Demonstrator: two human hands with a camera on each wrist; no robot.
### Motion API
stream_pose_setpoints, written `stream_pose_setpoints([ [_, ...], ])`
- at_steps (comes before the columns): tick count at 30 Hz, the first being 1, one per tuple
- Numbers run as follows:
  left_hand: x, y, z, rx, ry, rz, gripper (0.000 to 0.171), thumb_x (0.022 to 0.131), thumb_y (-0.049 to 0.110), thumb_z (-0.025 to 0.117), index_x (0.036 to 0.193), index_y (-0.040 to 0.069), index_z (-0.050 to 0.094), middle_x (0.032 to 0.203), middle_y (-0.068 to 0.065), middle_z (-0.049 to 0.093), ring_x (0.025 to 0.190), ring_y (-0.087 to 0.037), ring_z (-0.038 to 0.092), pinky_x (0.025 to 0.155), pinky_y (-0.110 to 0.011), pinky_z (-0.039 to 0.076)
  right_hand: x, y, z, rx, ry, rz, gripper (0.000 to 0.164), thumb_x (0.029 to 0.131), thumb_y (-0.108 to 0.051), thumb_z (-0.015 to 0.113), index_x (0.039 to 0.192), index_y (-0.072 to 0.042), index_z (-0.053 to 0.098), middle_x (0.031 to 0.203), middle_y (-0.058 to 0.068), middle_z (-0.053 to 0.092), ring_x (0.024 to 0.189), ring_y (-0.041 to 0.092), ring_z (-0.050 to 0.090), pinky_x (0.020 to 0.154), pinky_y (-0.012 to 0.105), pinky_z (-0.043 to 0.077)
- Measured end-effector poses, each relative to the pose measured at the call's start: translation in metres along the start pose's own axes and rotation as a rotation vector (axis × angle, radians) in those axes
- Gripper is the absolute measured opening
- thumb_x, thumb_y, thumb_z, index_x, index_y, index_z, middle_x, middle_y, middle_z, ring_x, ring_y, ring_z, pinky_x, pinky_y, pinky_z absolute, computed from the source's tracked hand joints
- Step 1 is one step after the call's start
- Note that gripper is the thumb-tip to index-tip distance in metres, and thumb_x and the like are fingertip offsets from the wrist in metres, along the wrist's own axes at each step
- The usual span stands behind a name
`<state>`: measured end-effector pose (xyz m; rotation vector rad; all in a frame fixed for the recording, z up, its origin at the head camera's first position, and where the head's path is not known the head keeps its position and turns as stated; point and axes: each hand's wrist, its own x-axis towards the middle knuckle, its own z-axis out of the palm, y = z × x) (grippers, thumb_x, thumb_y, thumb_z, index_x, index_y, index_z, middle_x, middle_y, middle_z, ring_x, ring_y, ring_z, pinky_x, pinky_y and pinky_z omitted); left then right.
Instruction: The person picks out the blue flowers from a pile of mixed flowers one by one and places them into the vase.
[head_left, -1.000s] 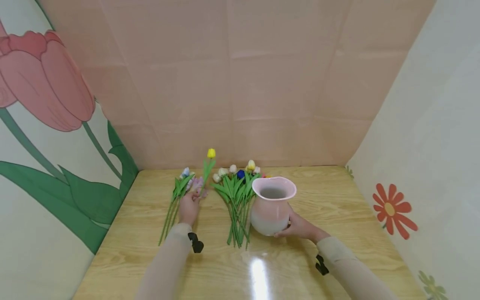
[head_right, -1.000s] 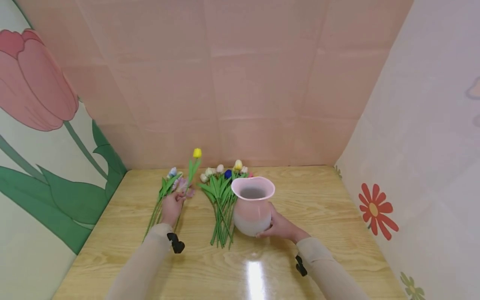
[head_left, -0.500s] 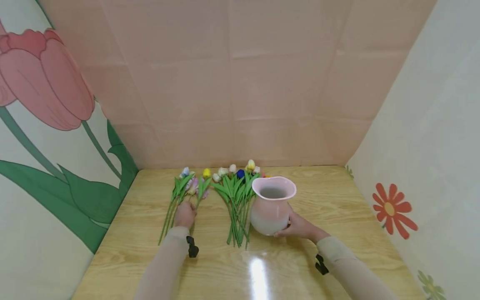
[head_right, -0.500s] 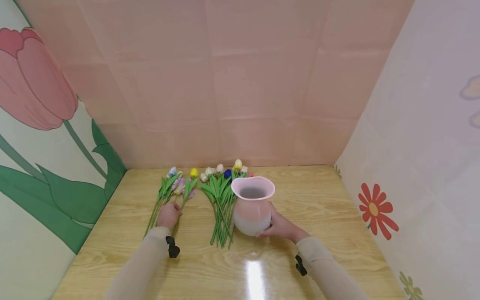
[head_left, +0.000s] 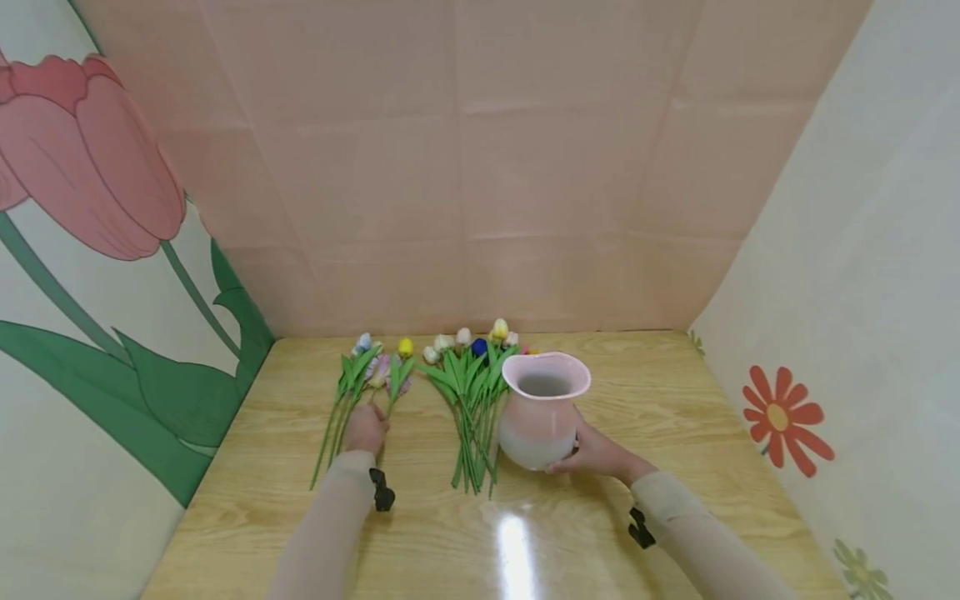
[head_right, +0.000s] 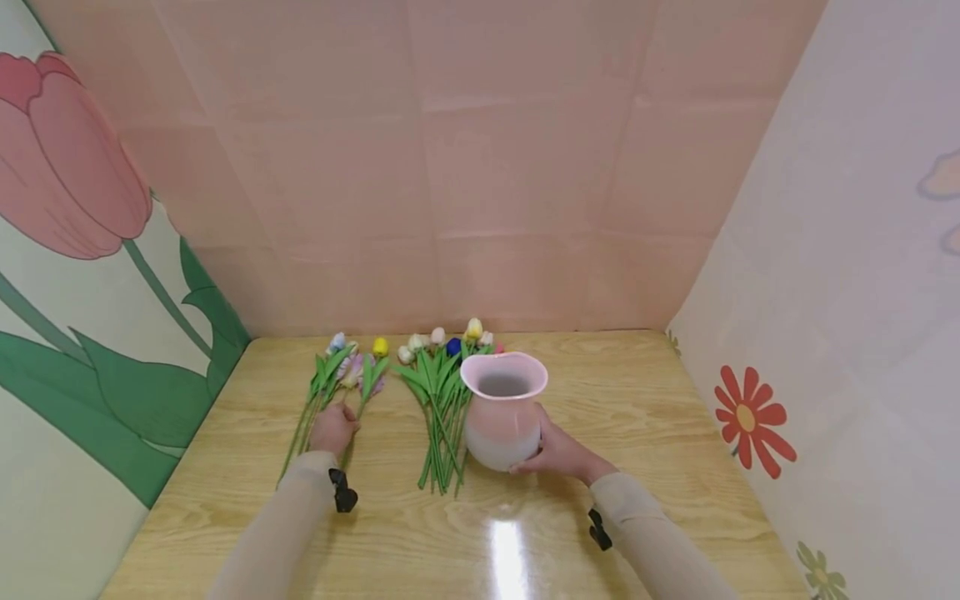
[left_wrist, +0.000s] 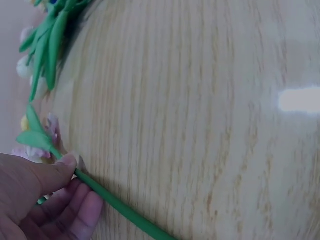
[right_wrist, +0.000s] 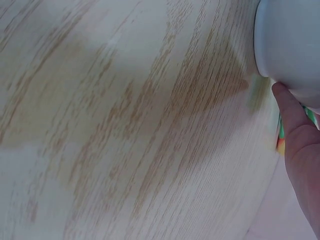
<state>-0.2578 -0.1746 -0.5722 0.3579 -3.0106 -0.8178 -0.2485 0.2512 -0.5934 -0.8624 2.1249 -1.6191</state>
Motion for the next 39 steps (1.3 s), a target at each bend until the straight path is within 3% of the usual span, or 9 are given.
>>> stream_pose_setpoints([
  [4, 0.002, 0.0, -0.002, -0.004, -0.016, -0.013, 0.013, 0.079, 0.014, 0.07, 0.08, 0.005, 0.061, 0.075, -0.007, 0.062, 0.07, -0.024, 0.059, 0.063, -0.039, 0.046, 0.001, 0.0, 0.0, 0.003, -0.003, 0.007, 0.113, 0.066, -0.007, 0.082, 0.145, -0.032, 0.006, 0.14, 0.002, 0.033, 0.124, 0.024, 0.04, 0.095, 0.043, 0.037],
  [10, 0.003, 0.008, -0.001, 0.03, 0.03, -0.005, 0.007, 0.081, 0.015, 0.063, 0.081, 0.008, 0.062, 0.077, -0.007, 0.063, 0.069, -0.025, 0.059, 0.058, -0.04, 0.045, 0.001, -0.002, 0.0, 0.006, 0.003, 0.001, 0.112, 0.066, -0.007, 0.083, 0.145, -0.029, 0.007, 0.139, 0.004, 0.034, 0.122, 0.025, 0.041, 0.095, 0.04, 0.038],
  [18, 0.001, 0.054, 0.008, -0.146, 0.055, 0.066, 0.007, 0.084, 0.013, 0.066, 0.089, 0.008, 0.064, 0.079, -0.007, 0.064, 0.072, -0.024, 0.061, 0.063, -0.038, 0.047, 0.0, -0.004, 0.001, 0.019, 0.009, 0.005, 0.112, 0.066, -0.008, 0.083, 0.146, -0.029, 0.007, 0.14, 0.005, 0.033, 0.123, 0.025, 0.041, 0.093, 0.04, 0.04],
  [25, -0.011, 0.093, 0.024, -0.324, -0.078, 0.181, 0.012, 0.087, 0.014, 0.063, 0.095, 0.005, 0.064, 0.076, -0.004, 0.062, 0.064, -0.015, 0.057, 0.055, -0.029, 0.046, 0.001, 0.0, 0.002, 0.008, 0.009, -0.002, 0.112, 0.065, -0.008, 0.083, 0.146, -0.028, 0.007, 0.14, 0.005, 0.033, 0.122, 0.025, 0.041, 0.093, 0.039, 0.04],
  [30, -0.022, 0.108, 0.04, -0.42, -0.193, 0.188, 0.012, 0.09, 0.013, 0.059, 0.098, 0.003, 0.063, 0.08, -0.009, 0.063, 0.062, -0.013, 0.055, 0.053, -0.027, 0.045, 0.002, 0.001, 0.001, -0.004, 0.005, -0.032, 0.113, 0.066, -0.007, 0.083, 0.146, -0.026, 0.005, 0.141, 0.007, 0.031, 0.122, 0.026, 0.041, 0.094, 0.038, 0.039],
  [35, -0.029, 0.112, 0.055, -0.347, -0.272, 0.208, 0.012, 0.09, 0.011, 0.058, 0.093, 0.001, 0.062, 0.069, -0.007, 0.06, 0.055, -0.013, 0.054, 0.052, -0.027, 0.044, 0.002, 0.001, 0.001, -0.011, 0.018, -0.026, 0.114, 0.065, -0.008, 0.084, 0.146, -0.027, 0.006, 0.14, 0.006, 0.032, 0.122, 0.025, 0.041, 0.094, 0.038, 0.039],
  [39, -0.033, 0.111, 0.066, -0.29, -0.251, 0.218, 0.01, 0.087, 0.011, 0.06, 0.083, 0.002, 0.061, 0.058, -0.001, 0.055, 0.049, -0.012, 0.052, 0.05, -0.026, 0.043, 0.002, 0.003, 0.002, -0.014, 0.031, -0.001, 0.113, 0.064, -0.01, 0.084, 0.145, -0.029, 0.008, 0.139, 0.004, 0.034, 0.121, 0.025, 0.042, 0.094, 0.037, 0.04],
])
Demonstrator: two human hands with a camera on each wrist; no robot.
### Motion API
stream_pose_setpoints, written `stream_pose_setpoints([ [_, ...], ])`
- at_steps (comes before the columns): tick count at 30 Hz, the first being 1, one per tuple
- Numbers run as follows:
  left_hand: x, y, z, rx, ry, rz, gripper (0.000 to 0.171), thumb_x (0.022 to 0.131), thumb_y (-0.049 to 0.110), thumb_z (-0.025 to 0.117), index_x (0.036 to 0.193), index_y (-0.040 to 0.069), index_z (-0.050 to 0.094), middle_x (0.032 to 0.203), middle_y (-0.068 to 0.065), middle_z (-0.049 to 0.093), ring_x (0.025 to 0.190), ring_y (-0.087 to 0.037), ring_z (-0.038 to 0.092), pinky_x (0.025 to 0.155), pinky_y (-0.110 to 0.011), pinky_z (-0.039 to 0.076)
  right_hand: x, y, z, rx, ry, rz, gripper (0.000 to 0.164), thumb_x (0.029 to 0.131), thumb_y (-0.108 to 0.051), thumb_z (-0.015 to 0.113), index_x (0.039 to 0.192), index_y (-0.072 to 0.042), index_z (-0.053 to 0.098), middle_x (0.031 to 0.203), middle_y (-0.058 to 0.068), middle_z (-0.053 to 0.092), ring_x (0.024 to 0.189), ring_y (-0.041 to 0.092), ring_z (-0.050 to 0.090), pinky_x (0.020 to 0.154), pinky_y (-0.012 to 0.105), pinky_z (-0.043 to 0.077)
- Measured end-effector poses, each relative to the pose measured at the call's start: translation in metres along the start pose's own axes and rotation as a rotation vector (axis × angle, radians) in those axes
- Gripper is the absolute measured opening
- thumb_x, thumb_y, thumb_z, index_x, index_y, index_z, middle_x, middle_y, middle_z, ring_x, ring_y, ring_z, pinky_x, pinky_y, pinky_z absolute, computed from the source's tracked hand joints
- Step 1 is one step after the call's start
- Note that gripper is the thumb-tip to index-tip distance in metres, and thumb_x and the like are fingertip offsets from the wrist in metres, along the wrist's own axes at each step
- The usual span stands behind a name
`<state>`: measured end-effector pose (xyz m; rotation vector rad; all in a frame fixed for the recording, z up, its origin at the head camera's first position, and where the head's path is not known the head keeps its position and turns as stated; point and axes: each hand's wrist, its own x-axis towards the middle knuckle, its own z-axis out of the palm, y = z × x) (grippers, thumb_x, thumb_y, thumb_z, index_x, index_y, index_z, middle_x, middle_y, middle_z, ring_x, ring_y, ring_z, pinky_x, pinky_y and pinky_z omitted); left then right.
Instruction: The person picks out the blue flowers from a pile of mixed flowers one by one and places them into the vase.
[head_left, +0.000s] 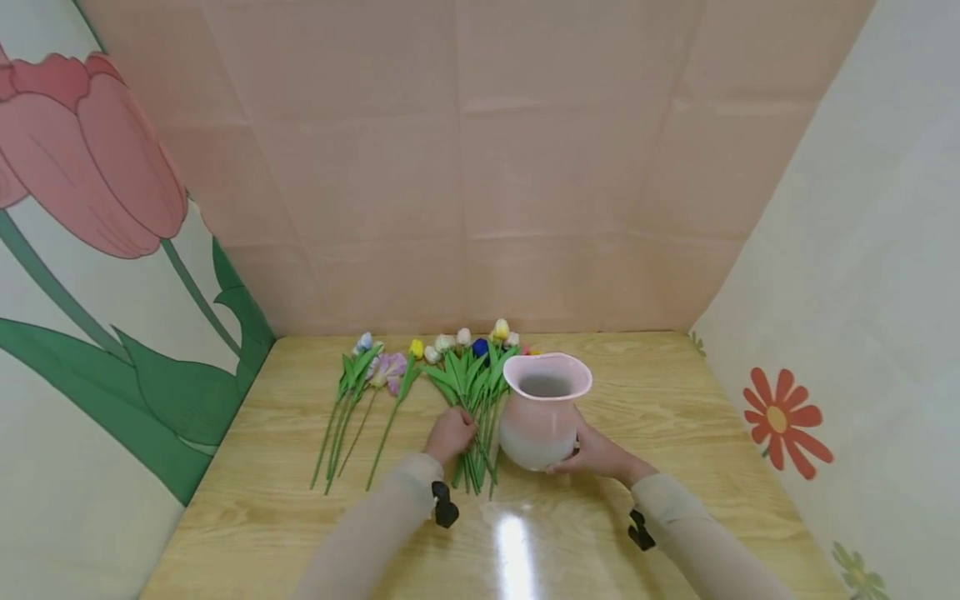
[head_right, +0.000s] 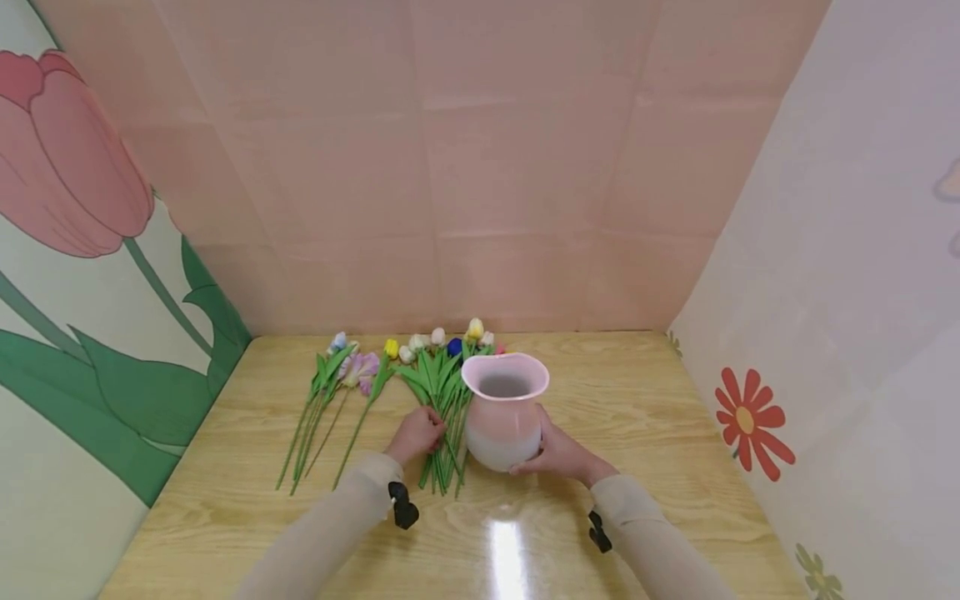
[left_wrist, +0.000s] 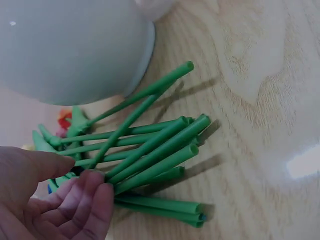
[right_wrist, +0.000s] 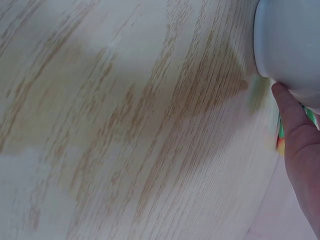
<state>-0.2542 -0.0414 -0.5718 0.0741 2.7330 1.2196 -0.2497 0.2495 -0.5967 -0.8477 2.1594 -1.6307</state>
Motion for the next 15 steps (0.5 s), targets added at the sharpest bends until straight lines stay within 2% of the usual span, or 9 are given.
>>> stream_pose_setpoints([
  [3, 0.002, -0.003, 0.008, 0.022, 0.055, -0.004, 0.014, 0.086, 0.013, 0.061, 0.075, 0.005, 0.06, 0.054, 0.0, 0.053, 0.048, -0.012, 0.051, 0.049, -0.027, 0.042, -0.002, 0.001, 0.0, -0.007, 0.006, 0.019, 0.114, 0.064, -0.011, 0.084, 0.145, -0.032, 0.007, 0.14, 0.002, 0.032, 0.122, 0.025, 0.04, 0.094, 0.038, 0.039],
  [7, 0.006, -0.006, 0.016, 0.06, 0.11, -0.03, 0.018, 0.086, 0.019, 0.064, 0.074, 0.007, 0.058, 0.062, 0.0, 0.054, 0.055, -0.015, 0.05, 0.052, -0.03, 0.041, -0.002, -0.001, 0.0, -0.007, 0.003, 0.017, 0.113, 0.065, -0.01, 0.084, 0.145, -0.031, 0.007, 0.141, 0.002, 0.031, 0.123, 0.026, 0.04, 0.094, 0.04, 0.039],
  [12, 0.008, -0.01, 0.019, 0.068, 0.139, -0.035, 0.019, 0.084, 0.019, 0.066, 0.076, 0.007, 0.054, 0.066, -0.002, 0.054, 0.059, -0.017, 0.05, 0.054, -0.032, 0.041, 0.0, -0.002, 0.001, 0.013, -0.003, -0.002, 0.111, 0.065, -0.008, 0.083, 0.145, -0.028, 0.009, 0.14, 0.005, 0.033, 0.122, 0.026, 0.041, 0.092, 0.039, 0.04],
  [15, 0.008, -0.012, 0.019, 0.029, 0.145, -0.039, 0.019, 0.085, 0.018, 0.065, 0.079, 0.006, 0.052, 0.067, -0.003, 0.053, 0.058, -0.017, 0.05, 0.053, -0.031, 0.041, -0.001, -0.001, 0.001, 0.011, -0.003, -0.005, 0.111, 0.065, -0.009, 0.084, 0.145, -0.027, 0.009, 0.14, 0.006, 0.033, 0.122, 0.026, 0.041, 0.093, 0.039, 0.04],
])
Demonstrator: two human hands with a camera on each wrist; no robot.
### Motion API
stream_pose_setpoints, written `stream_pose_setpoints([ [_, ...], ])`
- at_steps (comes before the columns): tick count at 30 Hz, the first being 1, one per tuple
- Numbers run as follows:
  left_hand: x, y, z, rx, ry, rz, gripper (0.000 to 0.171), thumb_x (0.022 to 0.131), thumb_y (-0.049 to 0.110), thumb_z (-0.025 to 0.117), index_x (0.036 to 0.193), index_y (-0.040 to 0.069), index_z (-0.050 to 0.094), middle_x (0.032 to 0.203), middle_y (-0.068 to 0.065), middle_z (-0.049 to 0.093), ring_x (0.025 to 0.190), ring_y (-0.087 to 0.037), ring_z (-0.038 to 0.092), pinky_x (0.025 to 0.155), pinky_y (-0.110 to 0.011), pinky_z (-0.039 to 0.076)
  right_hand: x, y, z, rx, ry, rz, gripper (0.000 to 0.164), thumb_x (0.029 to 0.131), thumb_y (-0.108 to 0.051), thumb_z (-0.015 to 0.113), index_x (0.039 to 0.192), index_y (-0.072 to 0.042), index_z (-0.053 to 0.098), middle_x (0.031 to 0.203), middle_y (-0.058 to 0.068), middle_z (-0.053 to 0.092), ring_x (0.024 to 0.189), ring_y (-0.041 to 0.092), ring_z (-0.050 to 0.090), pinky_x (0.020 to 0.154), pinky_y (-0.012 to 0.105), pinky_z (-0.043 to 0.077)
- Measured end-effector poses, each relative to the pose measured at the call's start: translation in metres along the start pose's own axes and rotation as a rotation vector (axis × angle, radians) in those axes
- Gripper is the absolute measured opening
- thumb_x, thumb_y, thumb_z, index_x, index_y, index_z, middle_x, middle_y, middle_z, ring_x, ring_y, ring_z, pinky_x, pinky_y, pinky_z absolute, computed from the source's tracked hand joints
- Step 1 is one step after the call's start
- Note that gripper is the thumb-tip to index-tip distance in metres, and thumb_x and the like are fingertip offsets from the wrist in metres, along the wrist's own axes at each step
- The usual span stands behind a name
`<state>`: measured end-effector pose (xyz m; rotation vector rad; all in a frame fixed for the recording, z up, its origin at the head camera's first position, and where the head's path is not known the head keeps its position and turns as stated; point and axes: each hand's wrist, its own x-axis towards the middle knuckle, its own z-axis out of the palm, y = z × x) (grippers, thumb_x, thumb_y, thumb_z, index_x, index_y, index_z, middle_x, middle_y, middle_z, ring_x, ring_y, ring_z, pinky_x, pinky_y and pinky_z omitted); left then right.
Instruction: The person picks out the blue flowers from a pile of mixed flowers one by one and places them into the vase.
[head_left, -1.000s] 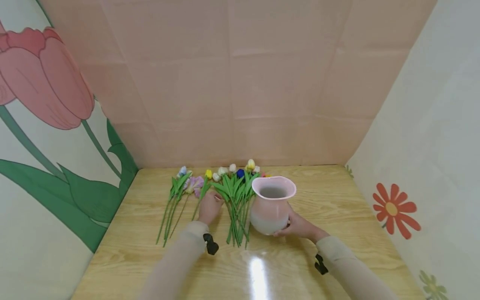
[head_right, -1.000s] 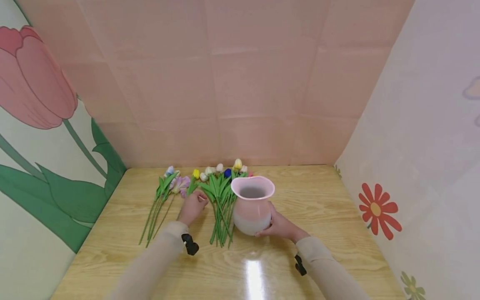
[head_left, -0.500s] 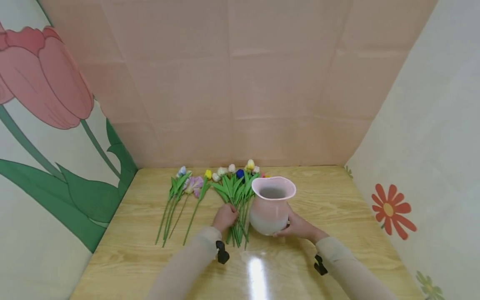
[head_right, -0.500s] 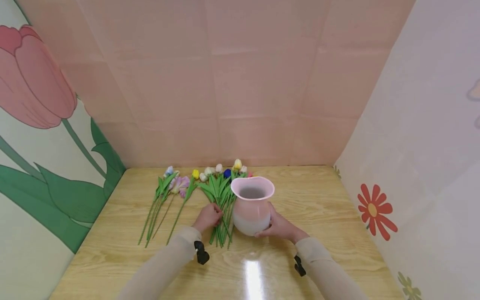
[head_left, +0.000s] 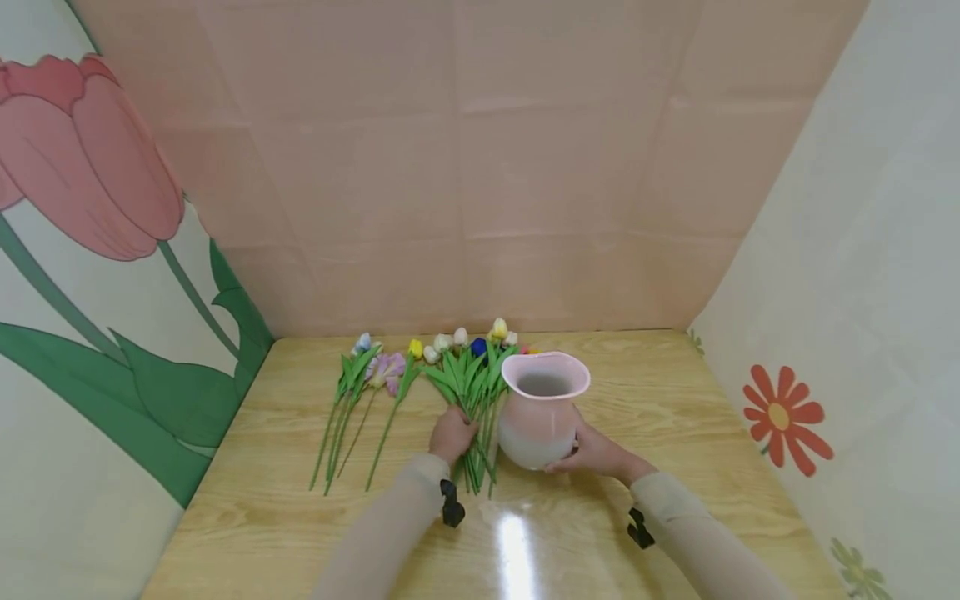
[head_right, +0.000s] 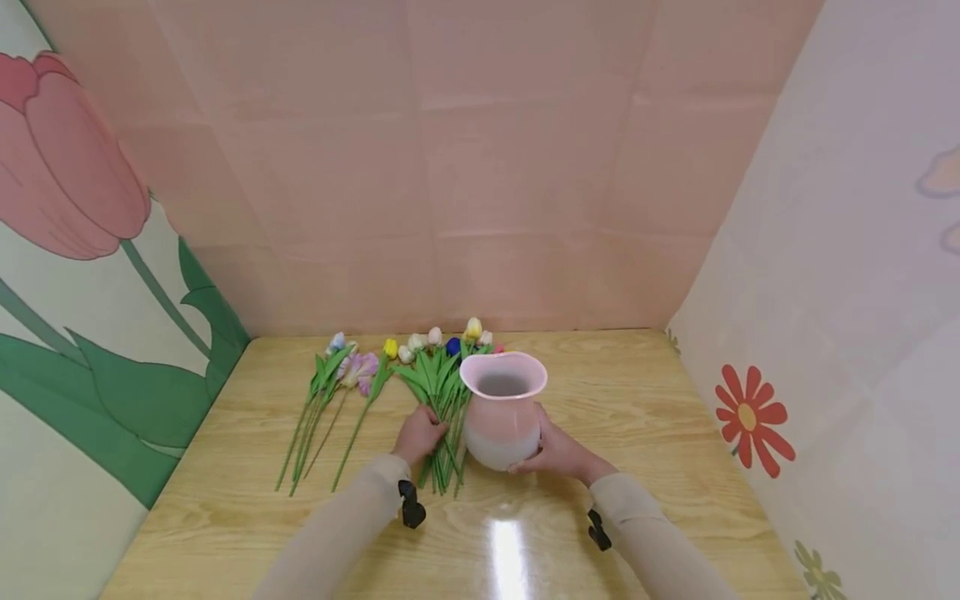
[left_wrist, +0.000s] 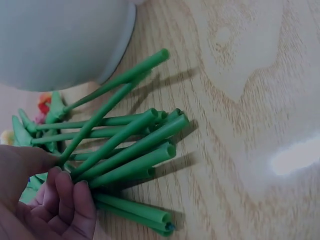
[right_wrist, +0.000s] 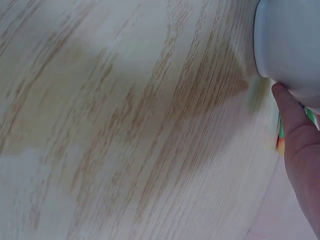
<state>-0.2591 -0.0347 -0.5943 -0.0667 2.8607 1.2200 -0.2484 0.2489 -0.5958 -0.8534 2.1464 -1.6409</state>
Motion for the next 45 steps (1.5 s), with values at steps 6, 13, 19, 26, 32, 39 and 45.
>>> stream_pose_setpoints([
  [6, 0.001, -0.003, -0.001, -0.149, -0.014, -0.036, 0.019, 0.085, 0.013, 0.062, 0.088, 0.0, 0.049, 0.067, -0.006, 0.052, 0.048, -0.017, 0.051, 0.044, -0.03, 0.044, 0.001, 0.002, -0.002, -0.013, -0.003, -0.002, 0.114, 0.065, -0.01, 0.084, 0.146, -0.029, 0.007, 0.141, 0.004, 0.032, 0.122, 0.025, 0.042, 0.095, 0.039, 0.038],
  [13, 0.002, -0.007, -0.004, -0.232, -0.03, -0.044, 0.014, 0.083, 0.009, 0.058, 0.078, 0.003, 0.046, 0.061, -0.007, 0.053, 0.042, -0.015, 0.052, 0.04, -0.028, 0.047, 0.0, 0.001, -0.001, -0.012, 0.0, -0.011, 0.113, 0.065, -0.009, 0.084, 0.146, -0.028, 0.008, 0.141, 0.004, 0.032, 0.123, 0.025, 0.04, 0.095, 0.039, 0.037],
  [19, 0.0, -0.013, -0.009, -0.272, -0.039, -0.098, 0.01, 0.092, 0.014, 0.05, 0.091, 0.004, 0.051, 0.068, -0.007, 0.055, 0.05, -0.017, 0.055, 0.047, -0.029, 0.048, -0.001, 0.0, 0.001, -0.018, 0.0, -0.021, 0.113, 0.065, -0.009, 0.084, 0.146, -0.026, 0.007, 0.139, 0.007, 0.034, 0.121, 0.025, 0.042, 0.095, 0.037, 0.038],
  [26, 0.002, -0.011, -0.019, -0.209, 0.117, -0.007, 0.014, 0.094, 0.014, 0.05, 0.094, 0.0, 0.055, 0.07, -0.007, 0.056, 0.052, -0.015, 0.051, 0.052, -0.029, 0.044, -0.001, 0.003, 0.0, -0.027, 0.005, -0.01, 0.114, 0.064, -0.011, 0.084, 0.146, -0.029, 0.006, 0.141, 0.004, 0.031, 0.123, 0.025, 0.04, 0.096, 0.04, 0.035],
  [32, 0.003, -0.012, -0.023, -0.272, 0.152, 0.028, 0.016, 0.097, 0.019, 0.048, 0.096, 0.003, 0.05, 0.075, -0.007, 0.054, 0.059, -0.015, 0.051, 0.054, -0.028, 0.043, 0.0, 0.004, -0.001, -0.02, 0.004, -0.008, 0.114, 0.064, -0.011, 0.085, 0.146, -0.029, 0.007, 0.14, 0.004, 0.033, 0.122, 0.025, 0.042, 0.096, 0.039, 0.036],
  [39, 0.002, -0.015, -0.027, -0.455, 0.172, 0.038, 0.013, 0.1, 0.015, 0.039, 0.104, 0.003, 0.043, 0.087, -0.015, 0.055, 0.073, -0.03, 0.059, 0.055, -0.03, 0.046, 0.0, 0.004, -0.001, -0.015, -0.015, -0.024, 0.115, 0.066, -0.009, 0.083, 0.147, -0.027, 0.004, 0.141, 0.006, 0.032, 0.122, 0.026, 0.041, 0.097, 0.042, 0.036],
  [45, 0.007, -0.018, -0.038, -0.478, 0.295, 0.086, 0.016, 0.1, 0.015, 0.037, 0.106, 0.002, 0.044, 0.09, -0.014, 0.054, 0.074, -0.028, 0.057, 0.058, -0.031, 0.047, 0.0, 0.003, -0.001, -0.015, -0.006, -0.006, 0.115, 0.065, -0.009, 0.084, 0.146, -0.03, 0.005, 0.141, 0.002, 0.033, 0.123, 0.024, 0.041, 0.098, 0.043, 0.034],
])
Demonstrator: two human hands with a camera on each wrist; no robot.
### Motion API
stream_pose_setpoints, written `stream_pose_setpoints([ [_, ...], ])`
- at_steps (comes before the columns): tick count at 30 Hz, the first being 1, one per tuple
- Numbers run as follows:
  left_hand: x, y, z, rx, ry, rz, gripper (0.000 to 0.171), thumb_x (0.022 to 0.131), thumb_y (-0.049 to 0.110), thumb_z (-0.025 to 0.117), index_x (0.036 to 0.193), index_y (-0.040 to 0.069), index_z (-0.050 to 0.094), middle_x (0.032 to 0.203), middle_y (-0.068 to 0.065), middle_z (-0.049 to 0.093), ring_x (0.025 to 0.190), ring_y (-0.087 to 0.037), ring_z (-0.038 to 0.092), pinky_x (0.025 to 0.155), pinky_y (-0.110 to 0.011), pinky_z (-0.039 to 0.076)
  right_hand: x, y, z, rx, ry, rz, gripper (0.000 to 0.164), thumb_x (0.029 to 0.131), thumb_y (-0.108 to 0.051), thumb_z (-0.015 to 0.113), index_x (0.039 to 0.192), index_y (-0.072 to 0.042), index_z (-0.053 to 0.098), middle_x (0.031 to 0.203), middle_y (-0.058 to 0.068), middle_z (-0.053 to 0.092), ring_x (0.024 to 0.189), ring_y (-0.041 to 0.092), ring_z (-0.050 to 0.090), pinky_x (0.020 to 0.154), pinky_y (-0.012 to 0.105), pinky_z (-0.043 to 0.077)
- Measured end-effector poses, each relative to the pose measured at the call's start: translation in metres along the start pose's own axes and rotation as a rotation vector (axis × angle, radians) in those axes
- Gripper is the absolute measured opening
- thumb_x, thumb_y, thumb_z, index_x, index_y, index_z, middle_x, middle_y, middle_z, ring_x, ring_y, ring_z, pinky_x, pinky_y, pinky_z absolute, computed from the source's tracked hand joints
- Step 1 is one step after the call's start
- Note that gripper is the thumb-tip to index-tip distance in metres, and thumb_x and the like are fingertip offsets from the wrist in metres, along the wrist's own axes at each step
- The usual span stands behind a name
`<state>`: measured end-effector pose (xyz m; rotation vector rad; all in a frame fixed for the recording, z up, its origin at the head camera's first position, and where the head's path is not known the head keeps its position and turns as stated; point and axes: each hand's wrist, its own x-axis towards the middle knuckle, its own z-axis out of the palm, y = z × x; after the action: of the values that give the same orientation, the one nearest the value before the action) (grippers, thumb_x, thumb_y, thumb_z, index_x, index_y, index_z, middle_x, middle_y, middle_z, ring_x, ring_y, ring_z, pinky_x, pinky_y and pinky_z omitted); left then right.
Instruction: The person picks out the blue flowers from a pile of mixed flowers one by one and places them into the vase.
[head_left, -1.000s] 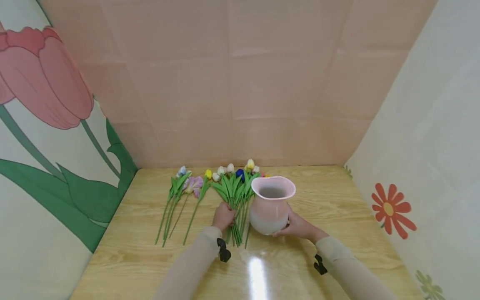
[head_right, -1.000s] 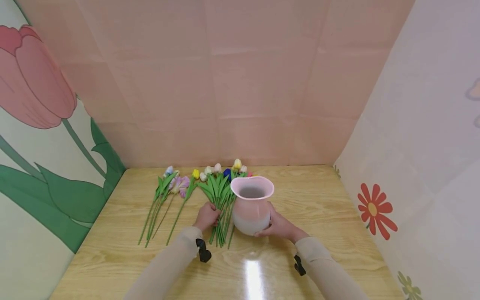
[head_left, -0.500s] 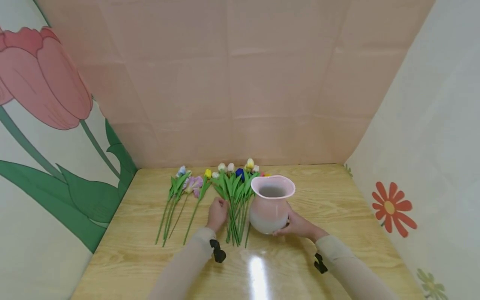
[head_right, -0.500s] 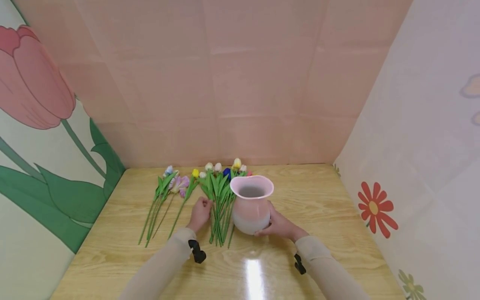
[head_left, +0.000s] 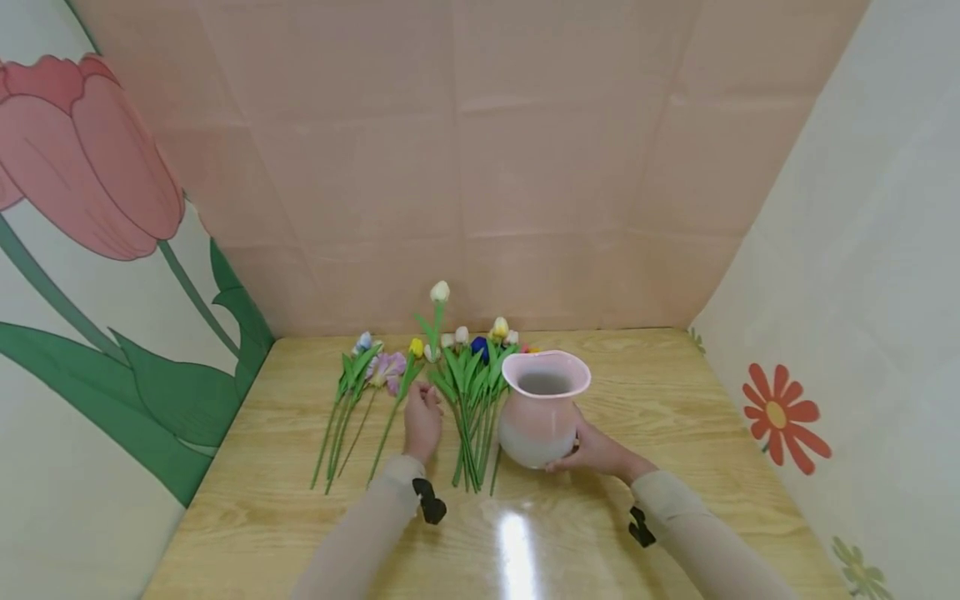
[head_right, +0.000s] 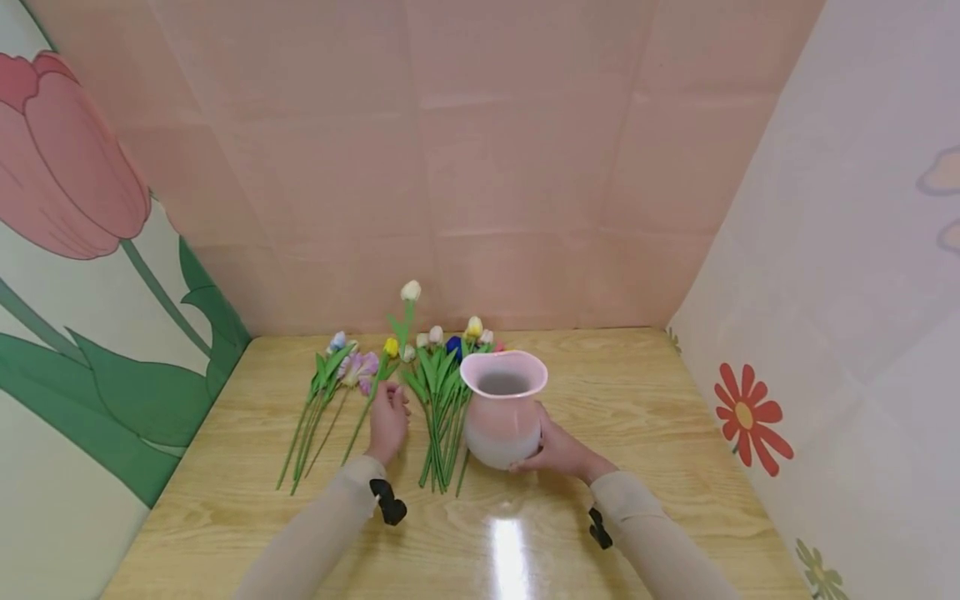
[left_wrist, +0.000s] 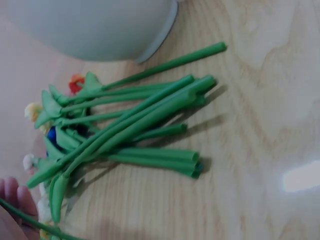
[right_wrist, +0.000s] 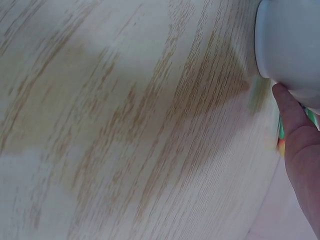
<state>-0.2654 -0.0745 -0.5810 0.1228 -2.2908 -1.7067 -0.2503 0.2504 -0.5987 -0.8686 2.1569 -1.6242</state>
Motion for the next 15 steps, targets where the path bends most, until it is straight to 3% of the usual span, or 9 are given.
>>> stream_pose_setpoints([
  [3, 0.003, 0.005, -0.008, 0.0, 0.082, 0.032, 0.017, 0.1, 0.014, 0.036, 0.107, 0.0, 0.044, 0.088, -0.013, 0.052, 0.07, -0.026, 0.054, 0.059, -0.031, 0.046, 0.001, 0.0, 0.0, 0.004, 0.0, 0.006, 0.115, 0.065, -0.008, 0.083, 0.146, -0.032, 0.005, 0.141, 0.001, 0.033, 0.123, 0.024, 0.041, 0.098, 0.047, 0.032],
  [9, 0.011, 0.007, -0.026, 0.001, 0.25, 0.098, 0.016, 0.099, 0.011, 0.039, 0.108, -0.001, 0.046, 0.087, -0.013, 0.051, 0.079, -0.035, 0.053, 0.062, -0.034, 0.042, 0.0, -0.002, 0.0, 0.009, 0.014, 0.036, 0.116, 0.064, -0.01, 0.084, 0.145, -0.035, 0.005, 0.142, -0.001, 0.03, 0.126, 0.024, 0.037, 0.099, 0.053, 0.028],
  [15, 0.012, 0.002, -0.039, 0.049, 0.351, 0.088, 0.02, 0.098, 0.014, 0.045, 0.113, 0.001, 0.051, 0.092, -0.017, 0.058, 0.077, -0.027, 0.054, 0.064, -0.037, 0.043, 0.0, -0.002, 0.0, 0.001, 0.029, 0.056, 0.117, 0.062, -0.013, 0.086, 0.146, -0.033, 0.006, 0.143, 0.0, 0.03, 0.126, 0.024, 0.037, 0.099, 0.053, 0.029],
])
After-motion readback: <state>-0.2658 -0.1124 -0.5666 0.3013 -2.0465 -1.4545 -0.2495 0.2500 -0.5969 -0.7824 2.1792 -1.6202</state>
